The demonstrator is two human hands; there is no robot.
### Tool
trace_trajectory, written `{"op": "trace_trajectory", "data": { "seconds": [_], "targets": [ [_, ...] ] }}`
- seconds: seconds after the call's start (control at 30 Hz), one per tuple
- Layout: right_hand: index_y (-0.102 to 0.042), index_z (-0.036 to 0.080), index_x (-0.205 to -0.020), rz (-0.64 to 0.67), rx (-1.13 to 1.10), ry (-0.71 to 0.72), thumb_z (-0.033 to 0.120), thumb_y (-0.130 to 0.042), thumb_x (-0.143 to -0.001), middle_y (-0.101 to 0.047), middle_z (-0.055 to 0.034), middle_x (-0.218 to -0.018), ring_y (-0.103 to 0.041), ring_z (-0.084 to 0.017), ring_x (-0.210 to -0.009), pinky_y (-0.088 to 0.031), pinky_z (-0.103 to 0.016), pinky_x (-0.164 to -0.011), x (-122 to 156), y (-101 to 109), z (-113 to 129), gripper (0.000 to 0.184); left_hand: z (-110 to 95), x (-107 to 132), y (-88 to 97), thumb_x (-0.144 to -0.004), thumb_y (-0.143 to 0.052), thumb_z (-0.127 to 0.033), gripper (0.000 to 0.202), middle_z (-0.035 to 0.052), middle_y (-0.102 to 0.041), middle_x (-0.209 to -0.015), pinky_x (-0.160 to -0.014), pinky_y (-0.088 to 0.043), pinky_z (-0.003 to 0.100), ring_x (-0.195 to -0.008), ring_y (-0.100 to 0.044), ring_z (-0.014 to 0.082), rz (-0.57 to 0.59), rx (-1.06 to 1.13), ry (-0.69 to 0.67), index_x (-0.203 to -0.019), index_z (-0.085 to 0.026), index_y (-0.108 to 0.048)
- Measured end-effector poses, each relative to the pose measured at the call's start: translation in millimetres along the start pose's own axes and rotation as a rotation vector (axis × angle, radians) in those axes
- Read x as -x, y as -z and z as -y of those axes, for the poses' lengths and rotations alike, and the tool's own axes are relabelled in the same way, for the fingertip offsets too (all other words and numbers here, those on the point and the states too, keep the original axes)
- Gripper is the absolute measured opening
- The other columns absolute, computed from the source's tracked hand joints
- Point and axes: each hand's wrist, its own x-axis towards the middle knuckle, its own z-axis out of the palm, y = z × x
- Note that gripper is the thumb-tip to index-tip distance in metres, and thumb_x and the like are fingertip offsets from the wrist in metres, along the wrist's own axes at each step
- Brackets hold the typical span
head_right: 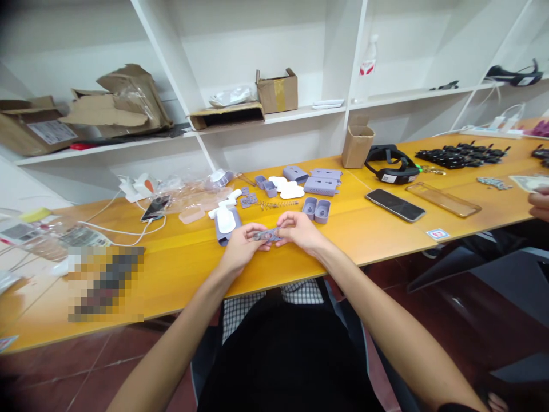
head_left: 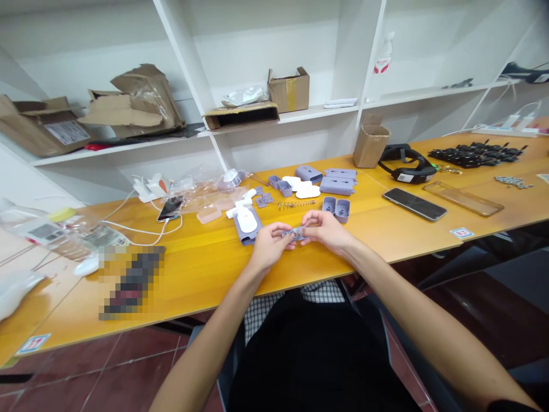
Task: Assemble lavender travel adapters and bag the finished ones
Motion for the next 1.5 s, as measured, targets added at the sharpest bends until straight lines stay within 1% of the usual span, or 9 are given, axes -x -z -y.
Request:
{"op": "trace_trajectory", "data": {
  "seconds": [0.13, 0.37, 0.47, 0.7, 0.83, 0.97, 1.13, 1.3, 1.5],
  "targets": [
    [-0.067, 0.019, -0.084, 0.027, -0.03, -0.026, 0.032, -0.102, -0.06, -0.072, 0.0009, -0.072, -0.074, -0.017, -0.069, -0.069, -0.035, -0.068, 1.6, 2.2, 5.0, 0.044, -1.8, 1.7, -0.4, -0.079, -0.09, -0.008, 0.024, 0.0052, -0.078, -0.081, -0.065, -0.065, 0.024, -0.066, -0.077, 0.0142, 0.006, 0.018, 0.007, -0.092, -0.011, -0.07],
    [-0.07, 0.02, -0.088, 0.062, -0.025, -0.008, 0.026, -0.099, -0.062, -0.075, 0.0, -0.078, -0.076, -0.018, -0.071, -0.069, -0.039, -0.074, 3.5, 2.4, 8.6, 0.039, -0.2, 1.8, -0.2, -0.078, -0.093, -0.016, 0.031, 0.0046, -0.077, -0.082, -0.067, -0.067, 0.026, -0.066, -0.077, 0.0154, 0.019, 0.011, -0.041, -0.095, -0.013, -0.067],
    [-0.07, 0.02, -0.088, 0.053, 0.001, 0.014, 0.025, -0.097, -0.063, -0.075, 0.0007, -0.078, -0.075, -0.018, -0.069, -0.069, -0.039, -0.072, 3.0, 2.0, 7.5, 0.037, 1.1, 1.3, -0.3, -0.078, -0.093, -0.019, 0.032, 0.0058, -0.078, -0.084, -0.068, -0.067, 0.028, -0.069, -0.078, 0.0169, 0.028, -0.005, -0.071, -0.095, -0.014, -0.066],
    [-0.069, 0.022, -0.087, -0.007, 0.116, 0.092, 0.016, -0.084, -0.064, -0.074, 0.0028, -0.08, -0.074, -0.016, -0.065, -0.065, -0.034, -0.068, 1.2, -1.1, 4.1, 0.029, 4.8, 1.3, 0.1, -0.086, -0.083, -0.019, 0.023, 0.0055, -0.08, -0.088, -0.076, -0.068, 0.031, -0.076, -0.08, 0.0188, 0.068, -0.117, -0.2, -0.103, -0.017, -0.067],
    [-0.071, 0.022, -0.089, -0.014, 0.232, 0.146, 0.018, -0.081, -0.065, -0.076, -0.0002, -0.084, -0.071, -0.016, -0.068, -0.063, -0.034, -0.07, 0.8, -0.7, 2.8, 0.026, 6.2, -0.5, 1.8, -0.087, -0.083, -0.022, 0.023, 0.0059, -0.08, -0.091, -0.078, -0.069, 0.034, -0.081, -0.081, 0.0207, 0.084, -0.147, -0.238, -0.104, -0.017, -0.069],
    [-0.07, 0.022, -0.087, -0.025, 0.278, 0.182, 0.022, -0.079, -0.067, -0.074, 0.0003, -0.08, -0.07, -0.016, -0.066, -0.059, -0.033, -0.067, -1.0, 0.3, 1.3, 0.022, 5.1, -0.3, 0.5, -0.088, -0.078, -0.014, 0.015, 0.0052, -0.079, -0.091, -0.08, -0.069, 0.032, -0.082, -0.081, 0.0189, 0.09, -0.163, -0.287, -0.1, -0.017, -0.07],
    [-0.068, 0.023, -0.085, -0.023, 0.276, 0.198, 0.022, -0.077, -0.066, -0.072, 0.0015, -0.077, -0.067, -0.016, -0.065, -0.058, -0.033, -0.066, -2.3, -0.9, 2.0, 0.021, 2.3, 3.7, -3.3, -0.091, -0.076, -0.017, 0.017, 0.0062, -0.08, -0.094, -0.077, -0.07, 0.033, -0.084, -0.081, 0.0205, 0.058, -0.172, -0.274, -0.107, -0.017, -0.071],
    [-0.068, 0.023, -0.086, -0.005, 0.347, 0.26, 0.02, -0.077, -0.068, -0.072, 0.001, -0.08, -0.063, -0.015, -0.068, -0.055, -0.032, -0.069, 0.7, -3.1, 7.9, 0.02, 0.5, 5.1, -3.7, -0.089, -0.081, -0.023, 0.012, 0.006, -0.08, -0.092, -0.074, -0.07, 0.034, -0.08, -0.08, 0.0205, 0.017, -0.192, -0.296, -0.096, -0.017, -0.074],
    [-0.069, 0.023, -0.089, 0.045, 0.405, 0.298, 0.026, -0.083, -0.075, -0.073, -0.0018, -0.086, -0.066, -0.017, -0.075, -0.056, -0.035, -0.075, 7.6, -5.6, 18.3, 0.02, 1.4, 3.8, -3.2, -0.083, -0.087, -0.03, 0.019, 0.0056, -0.08, -0.089, -0.07, -0.069, 0.033, -0.075, -0.078, 0.0205, -0.026, -0.192, -0.348, -0.091, -0.018, -0.075]
  ]
}}
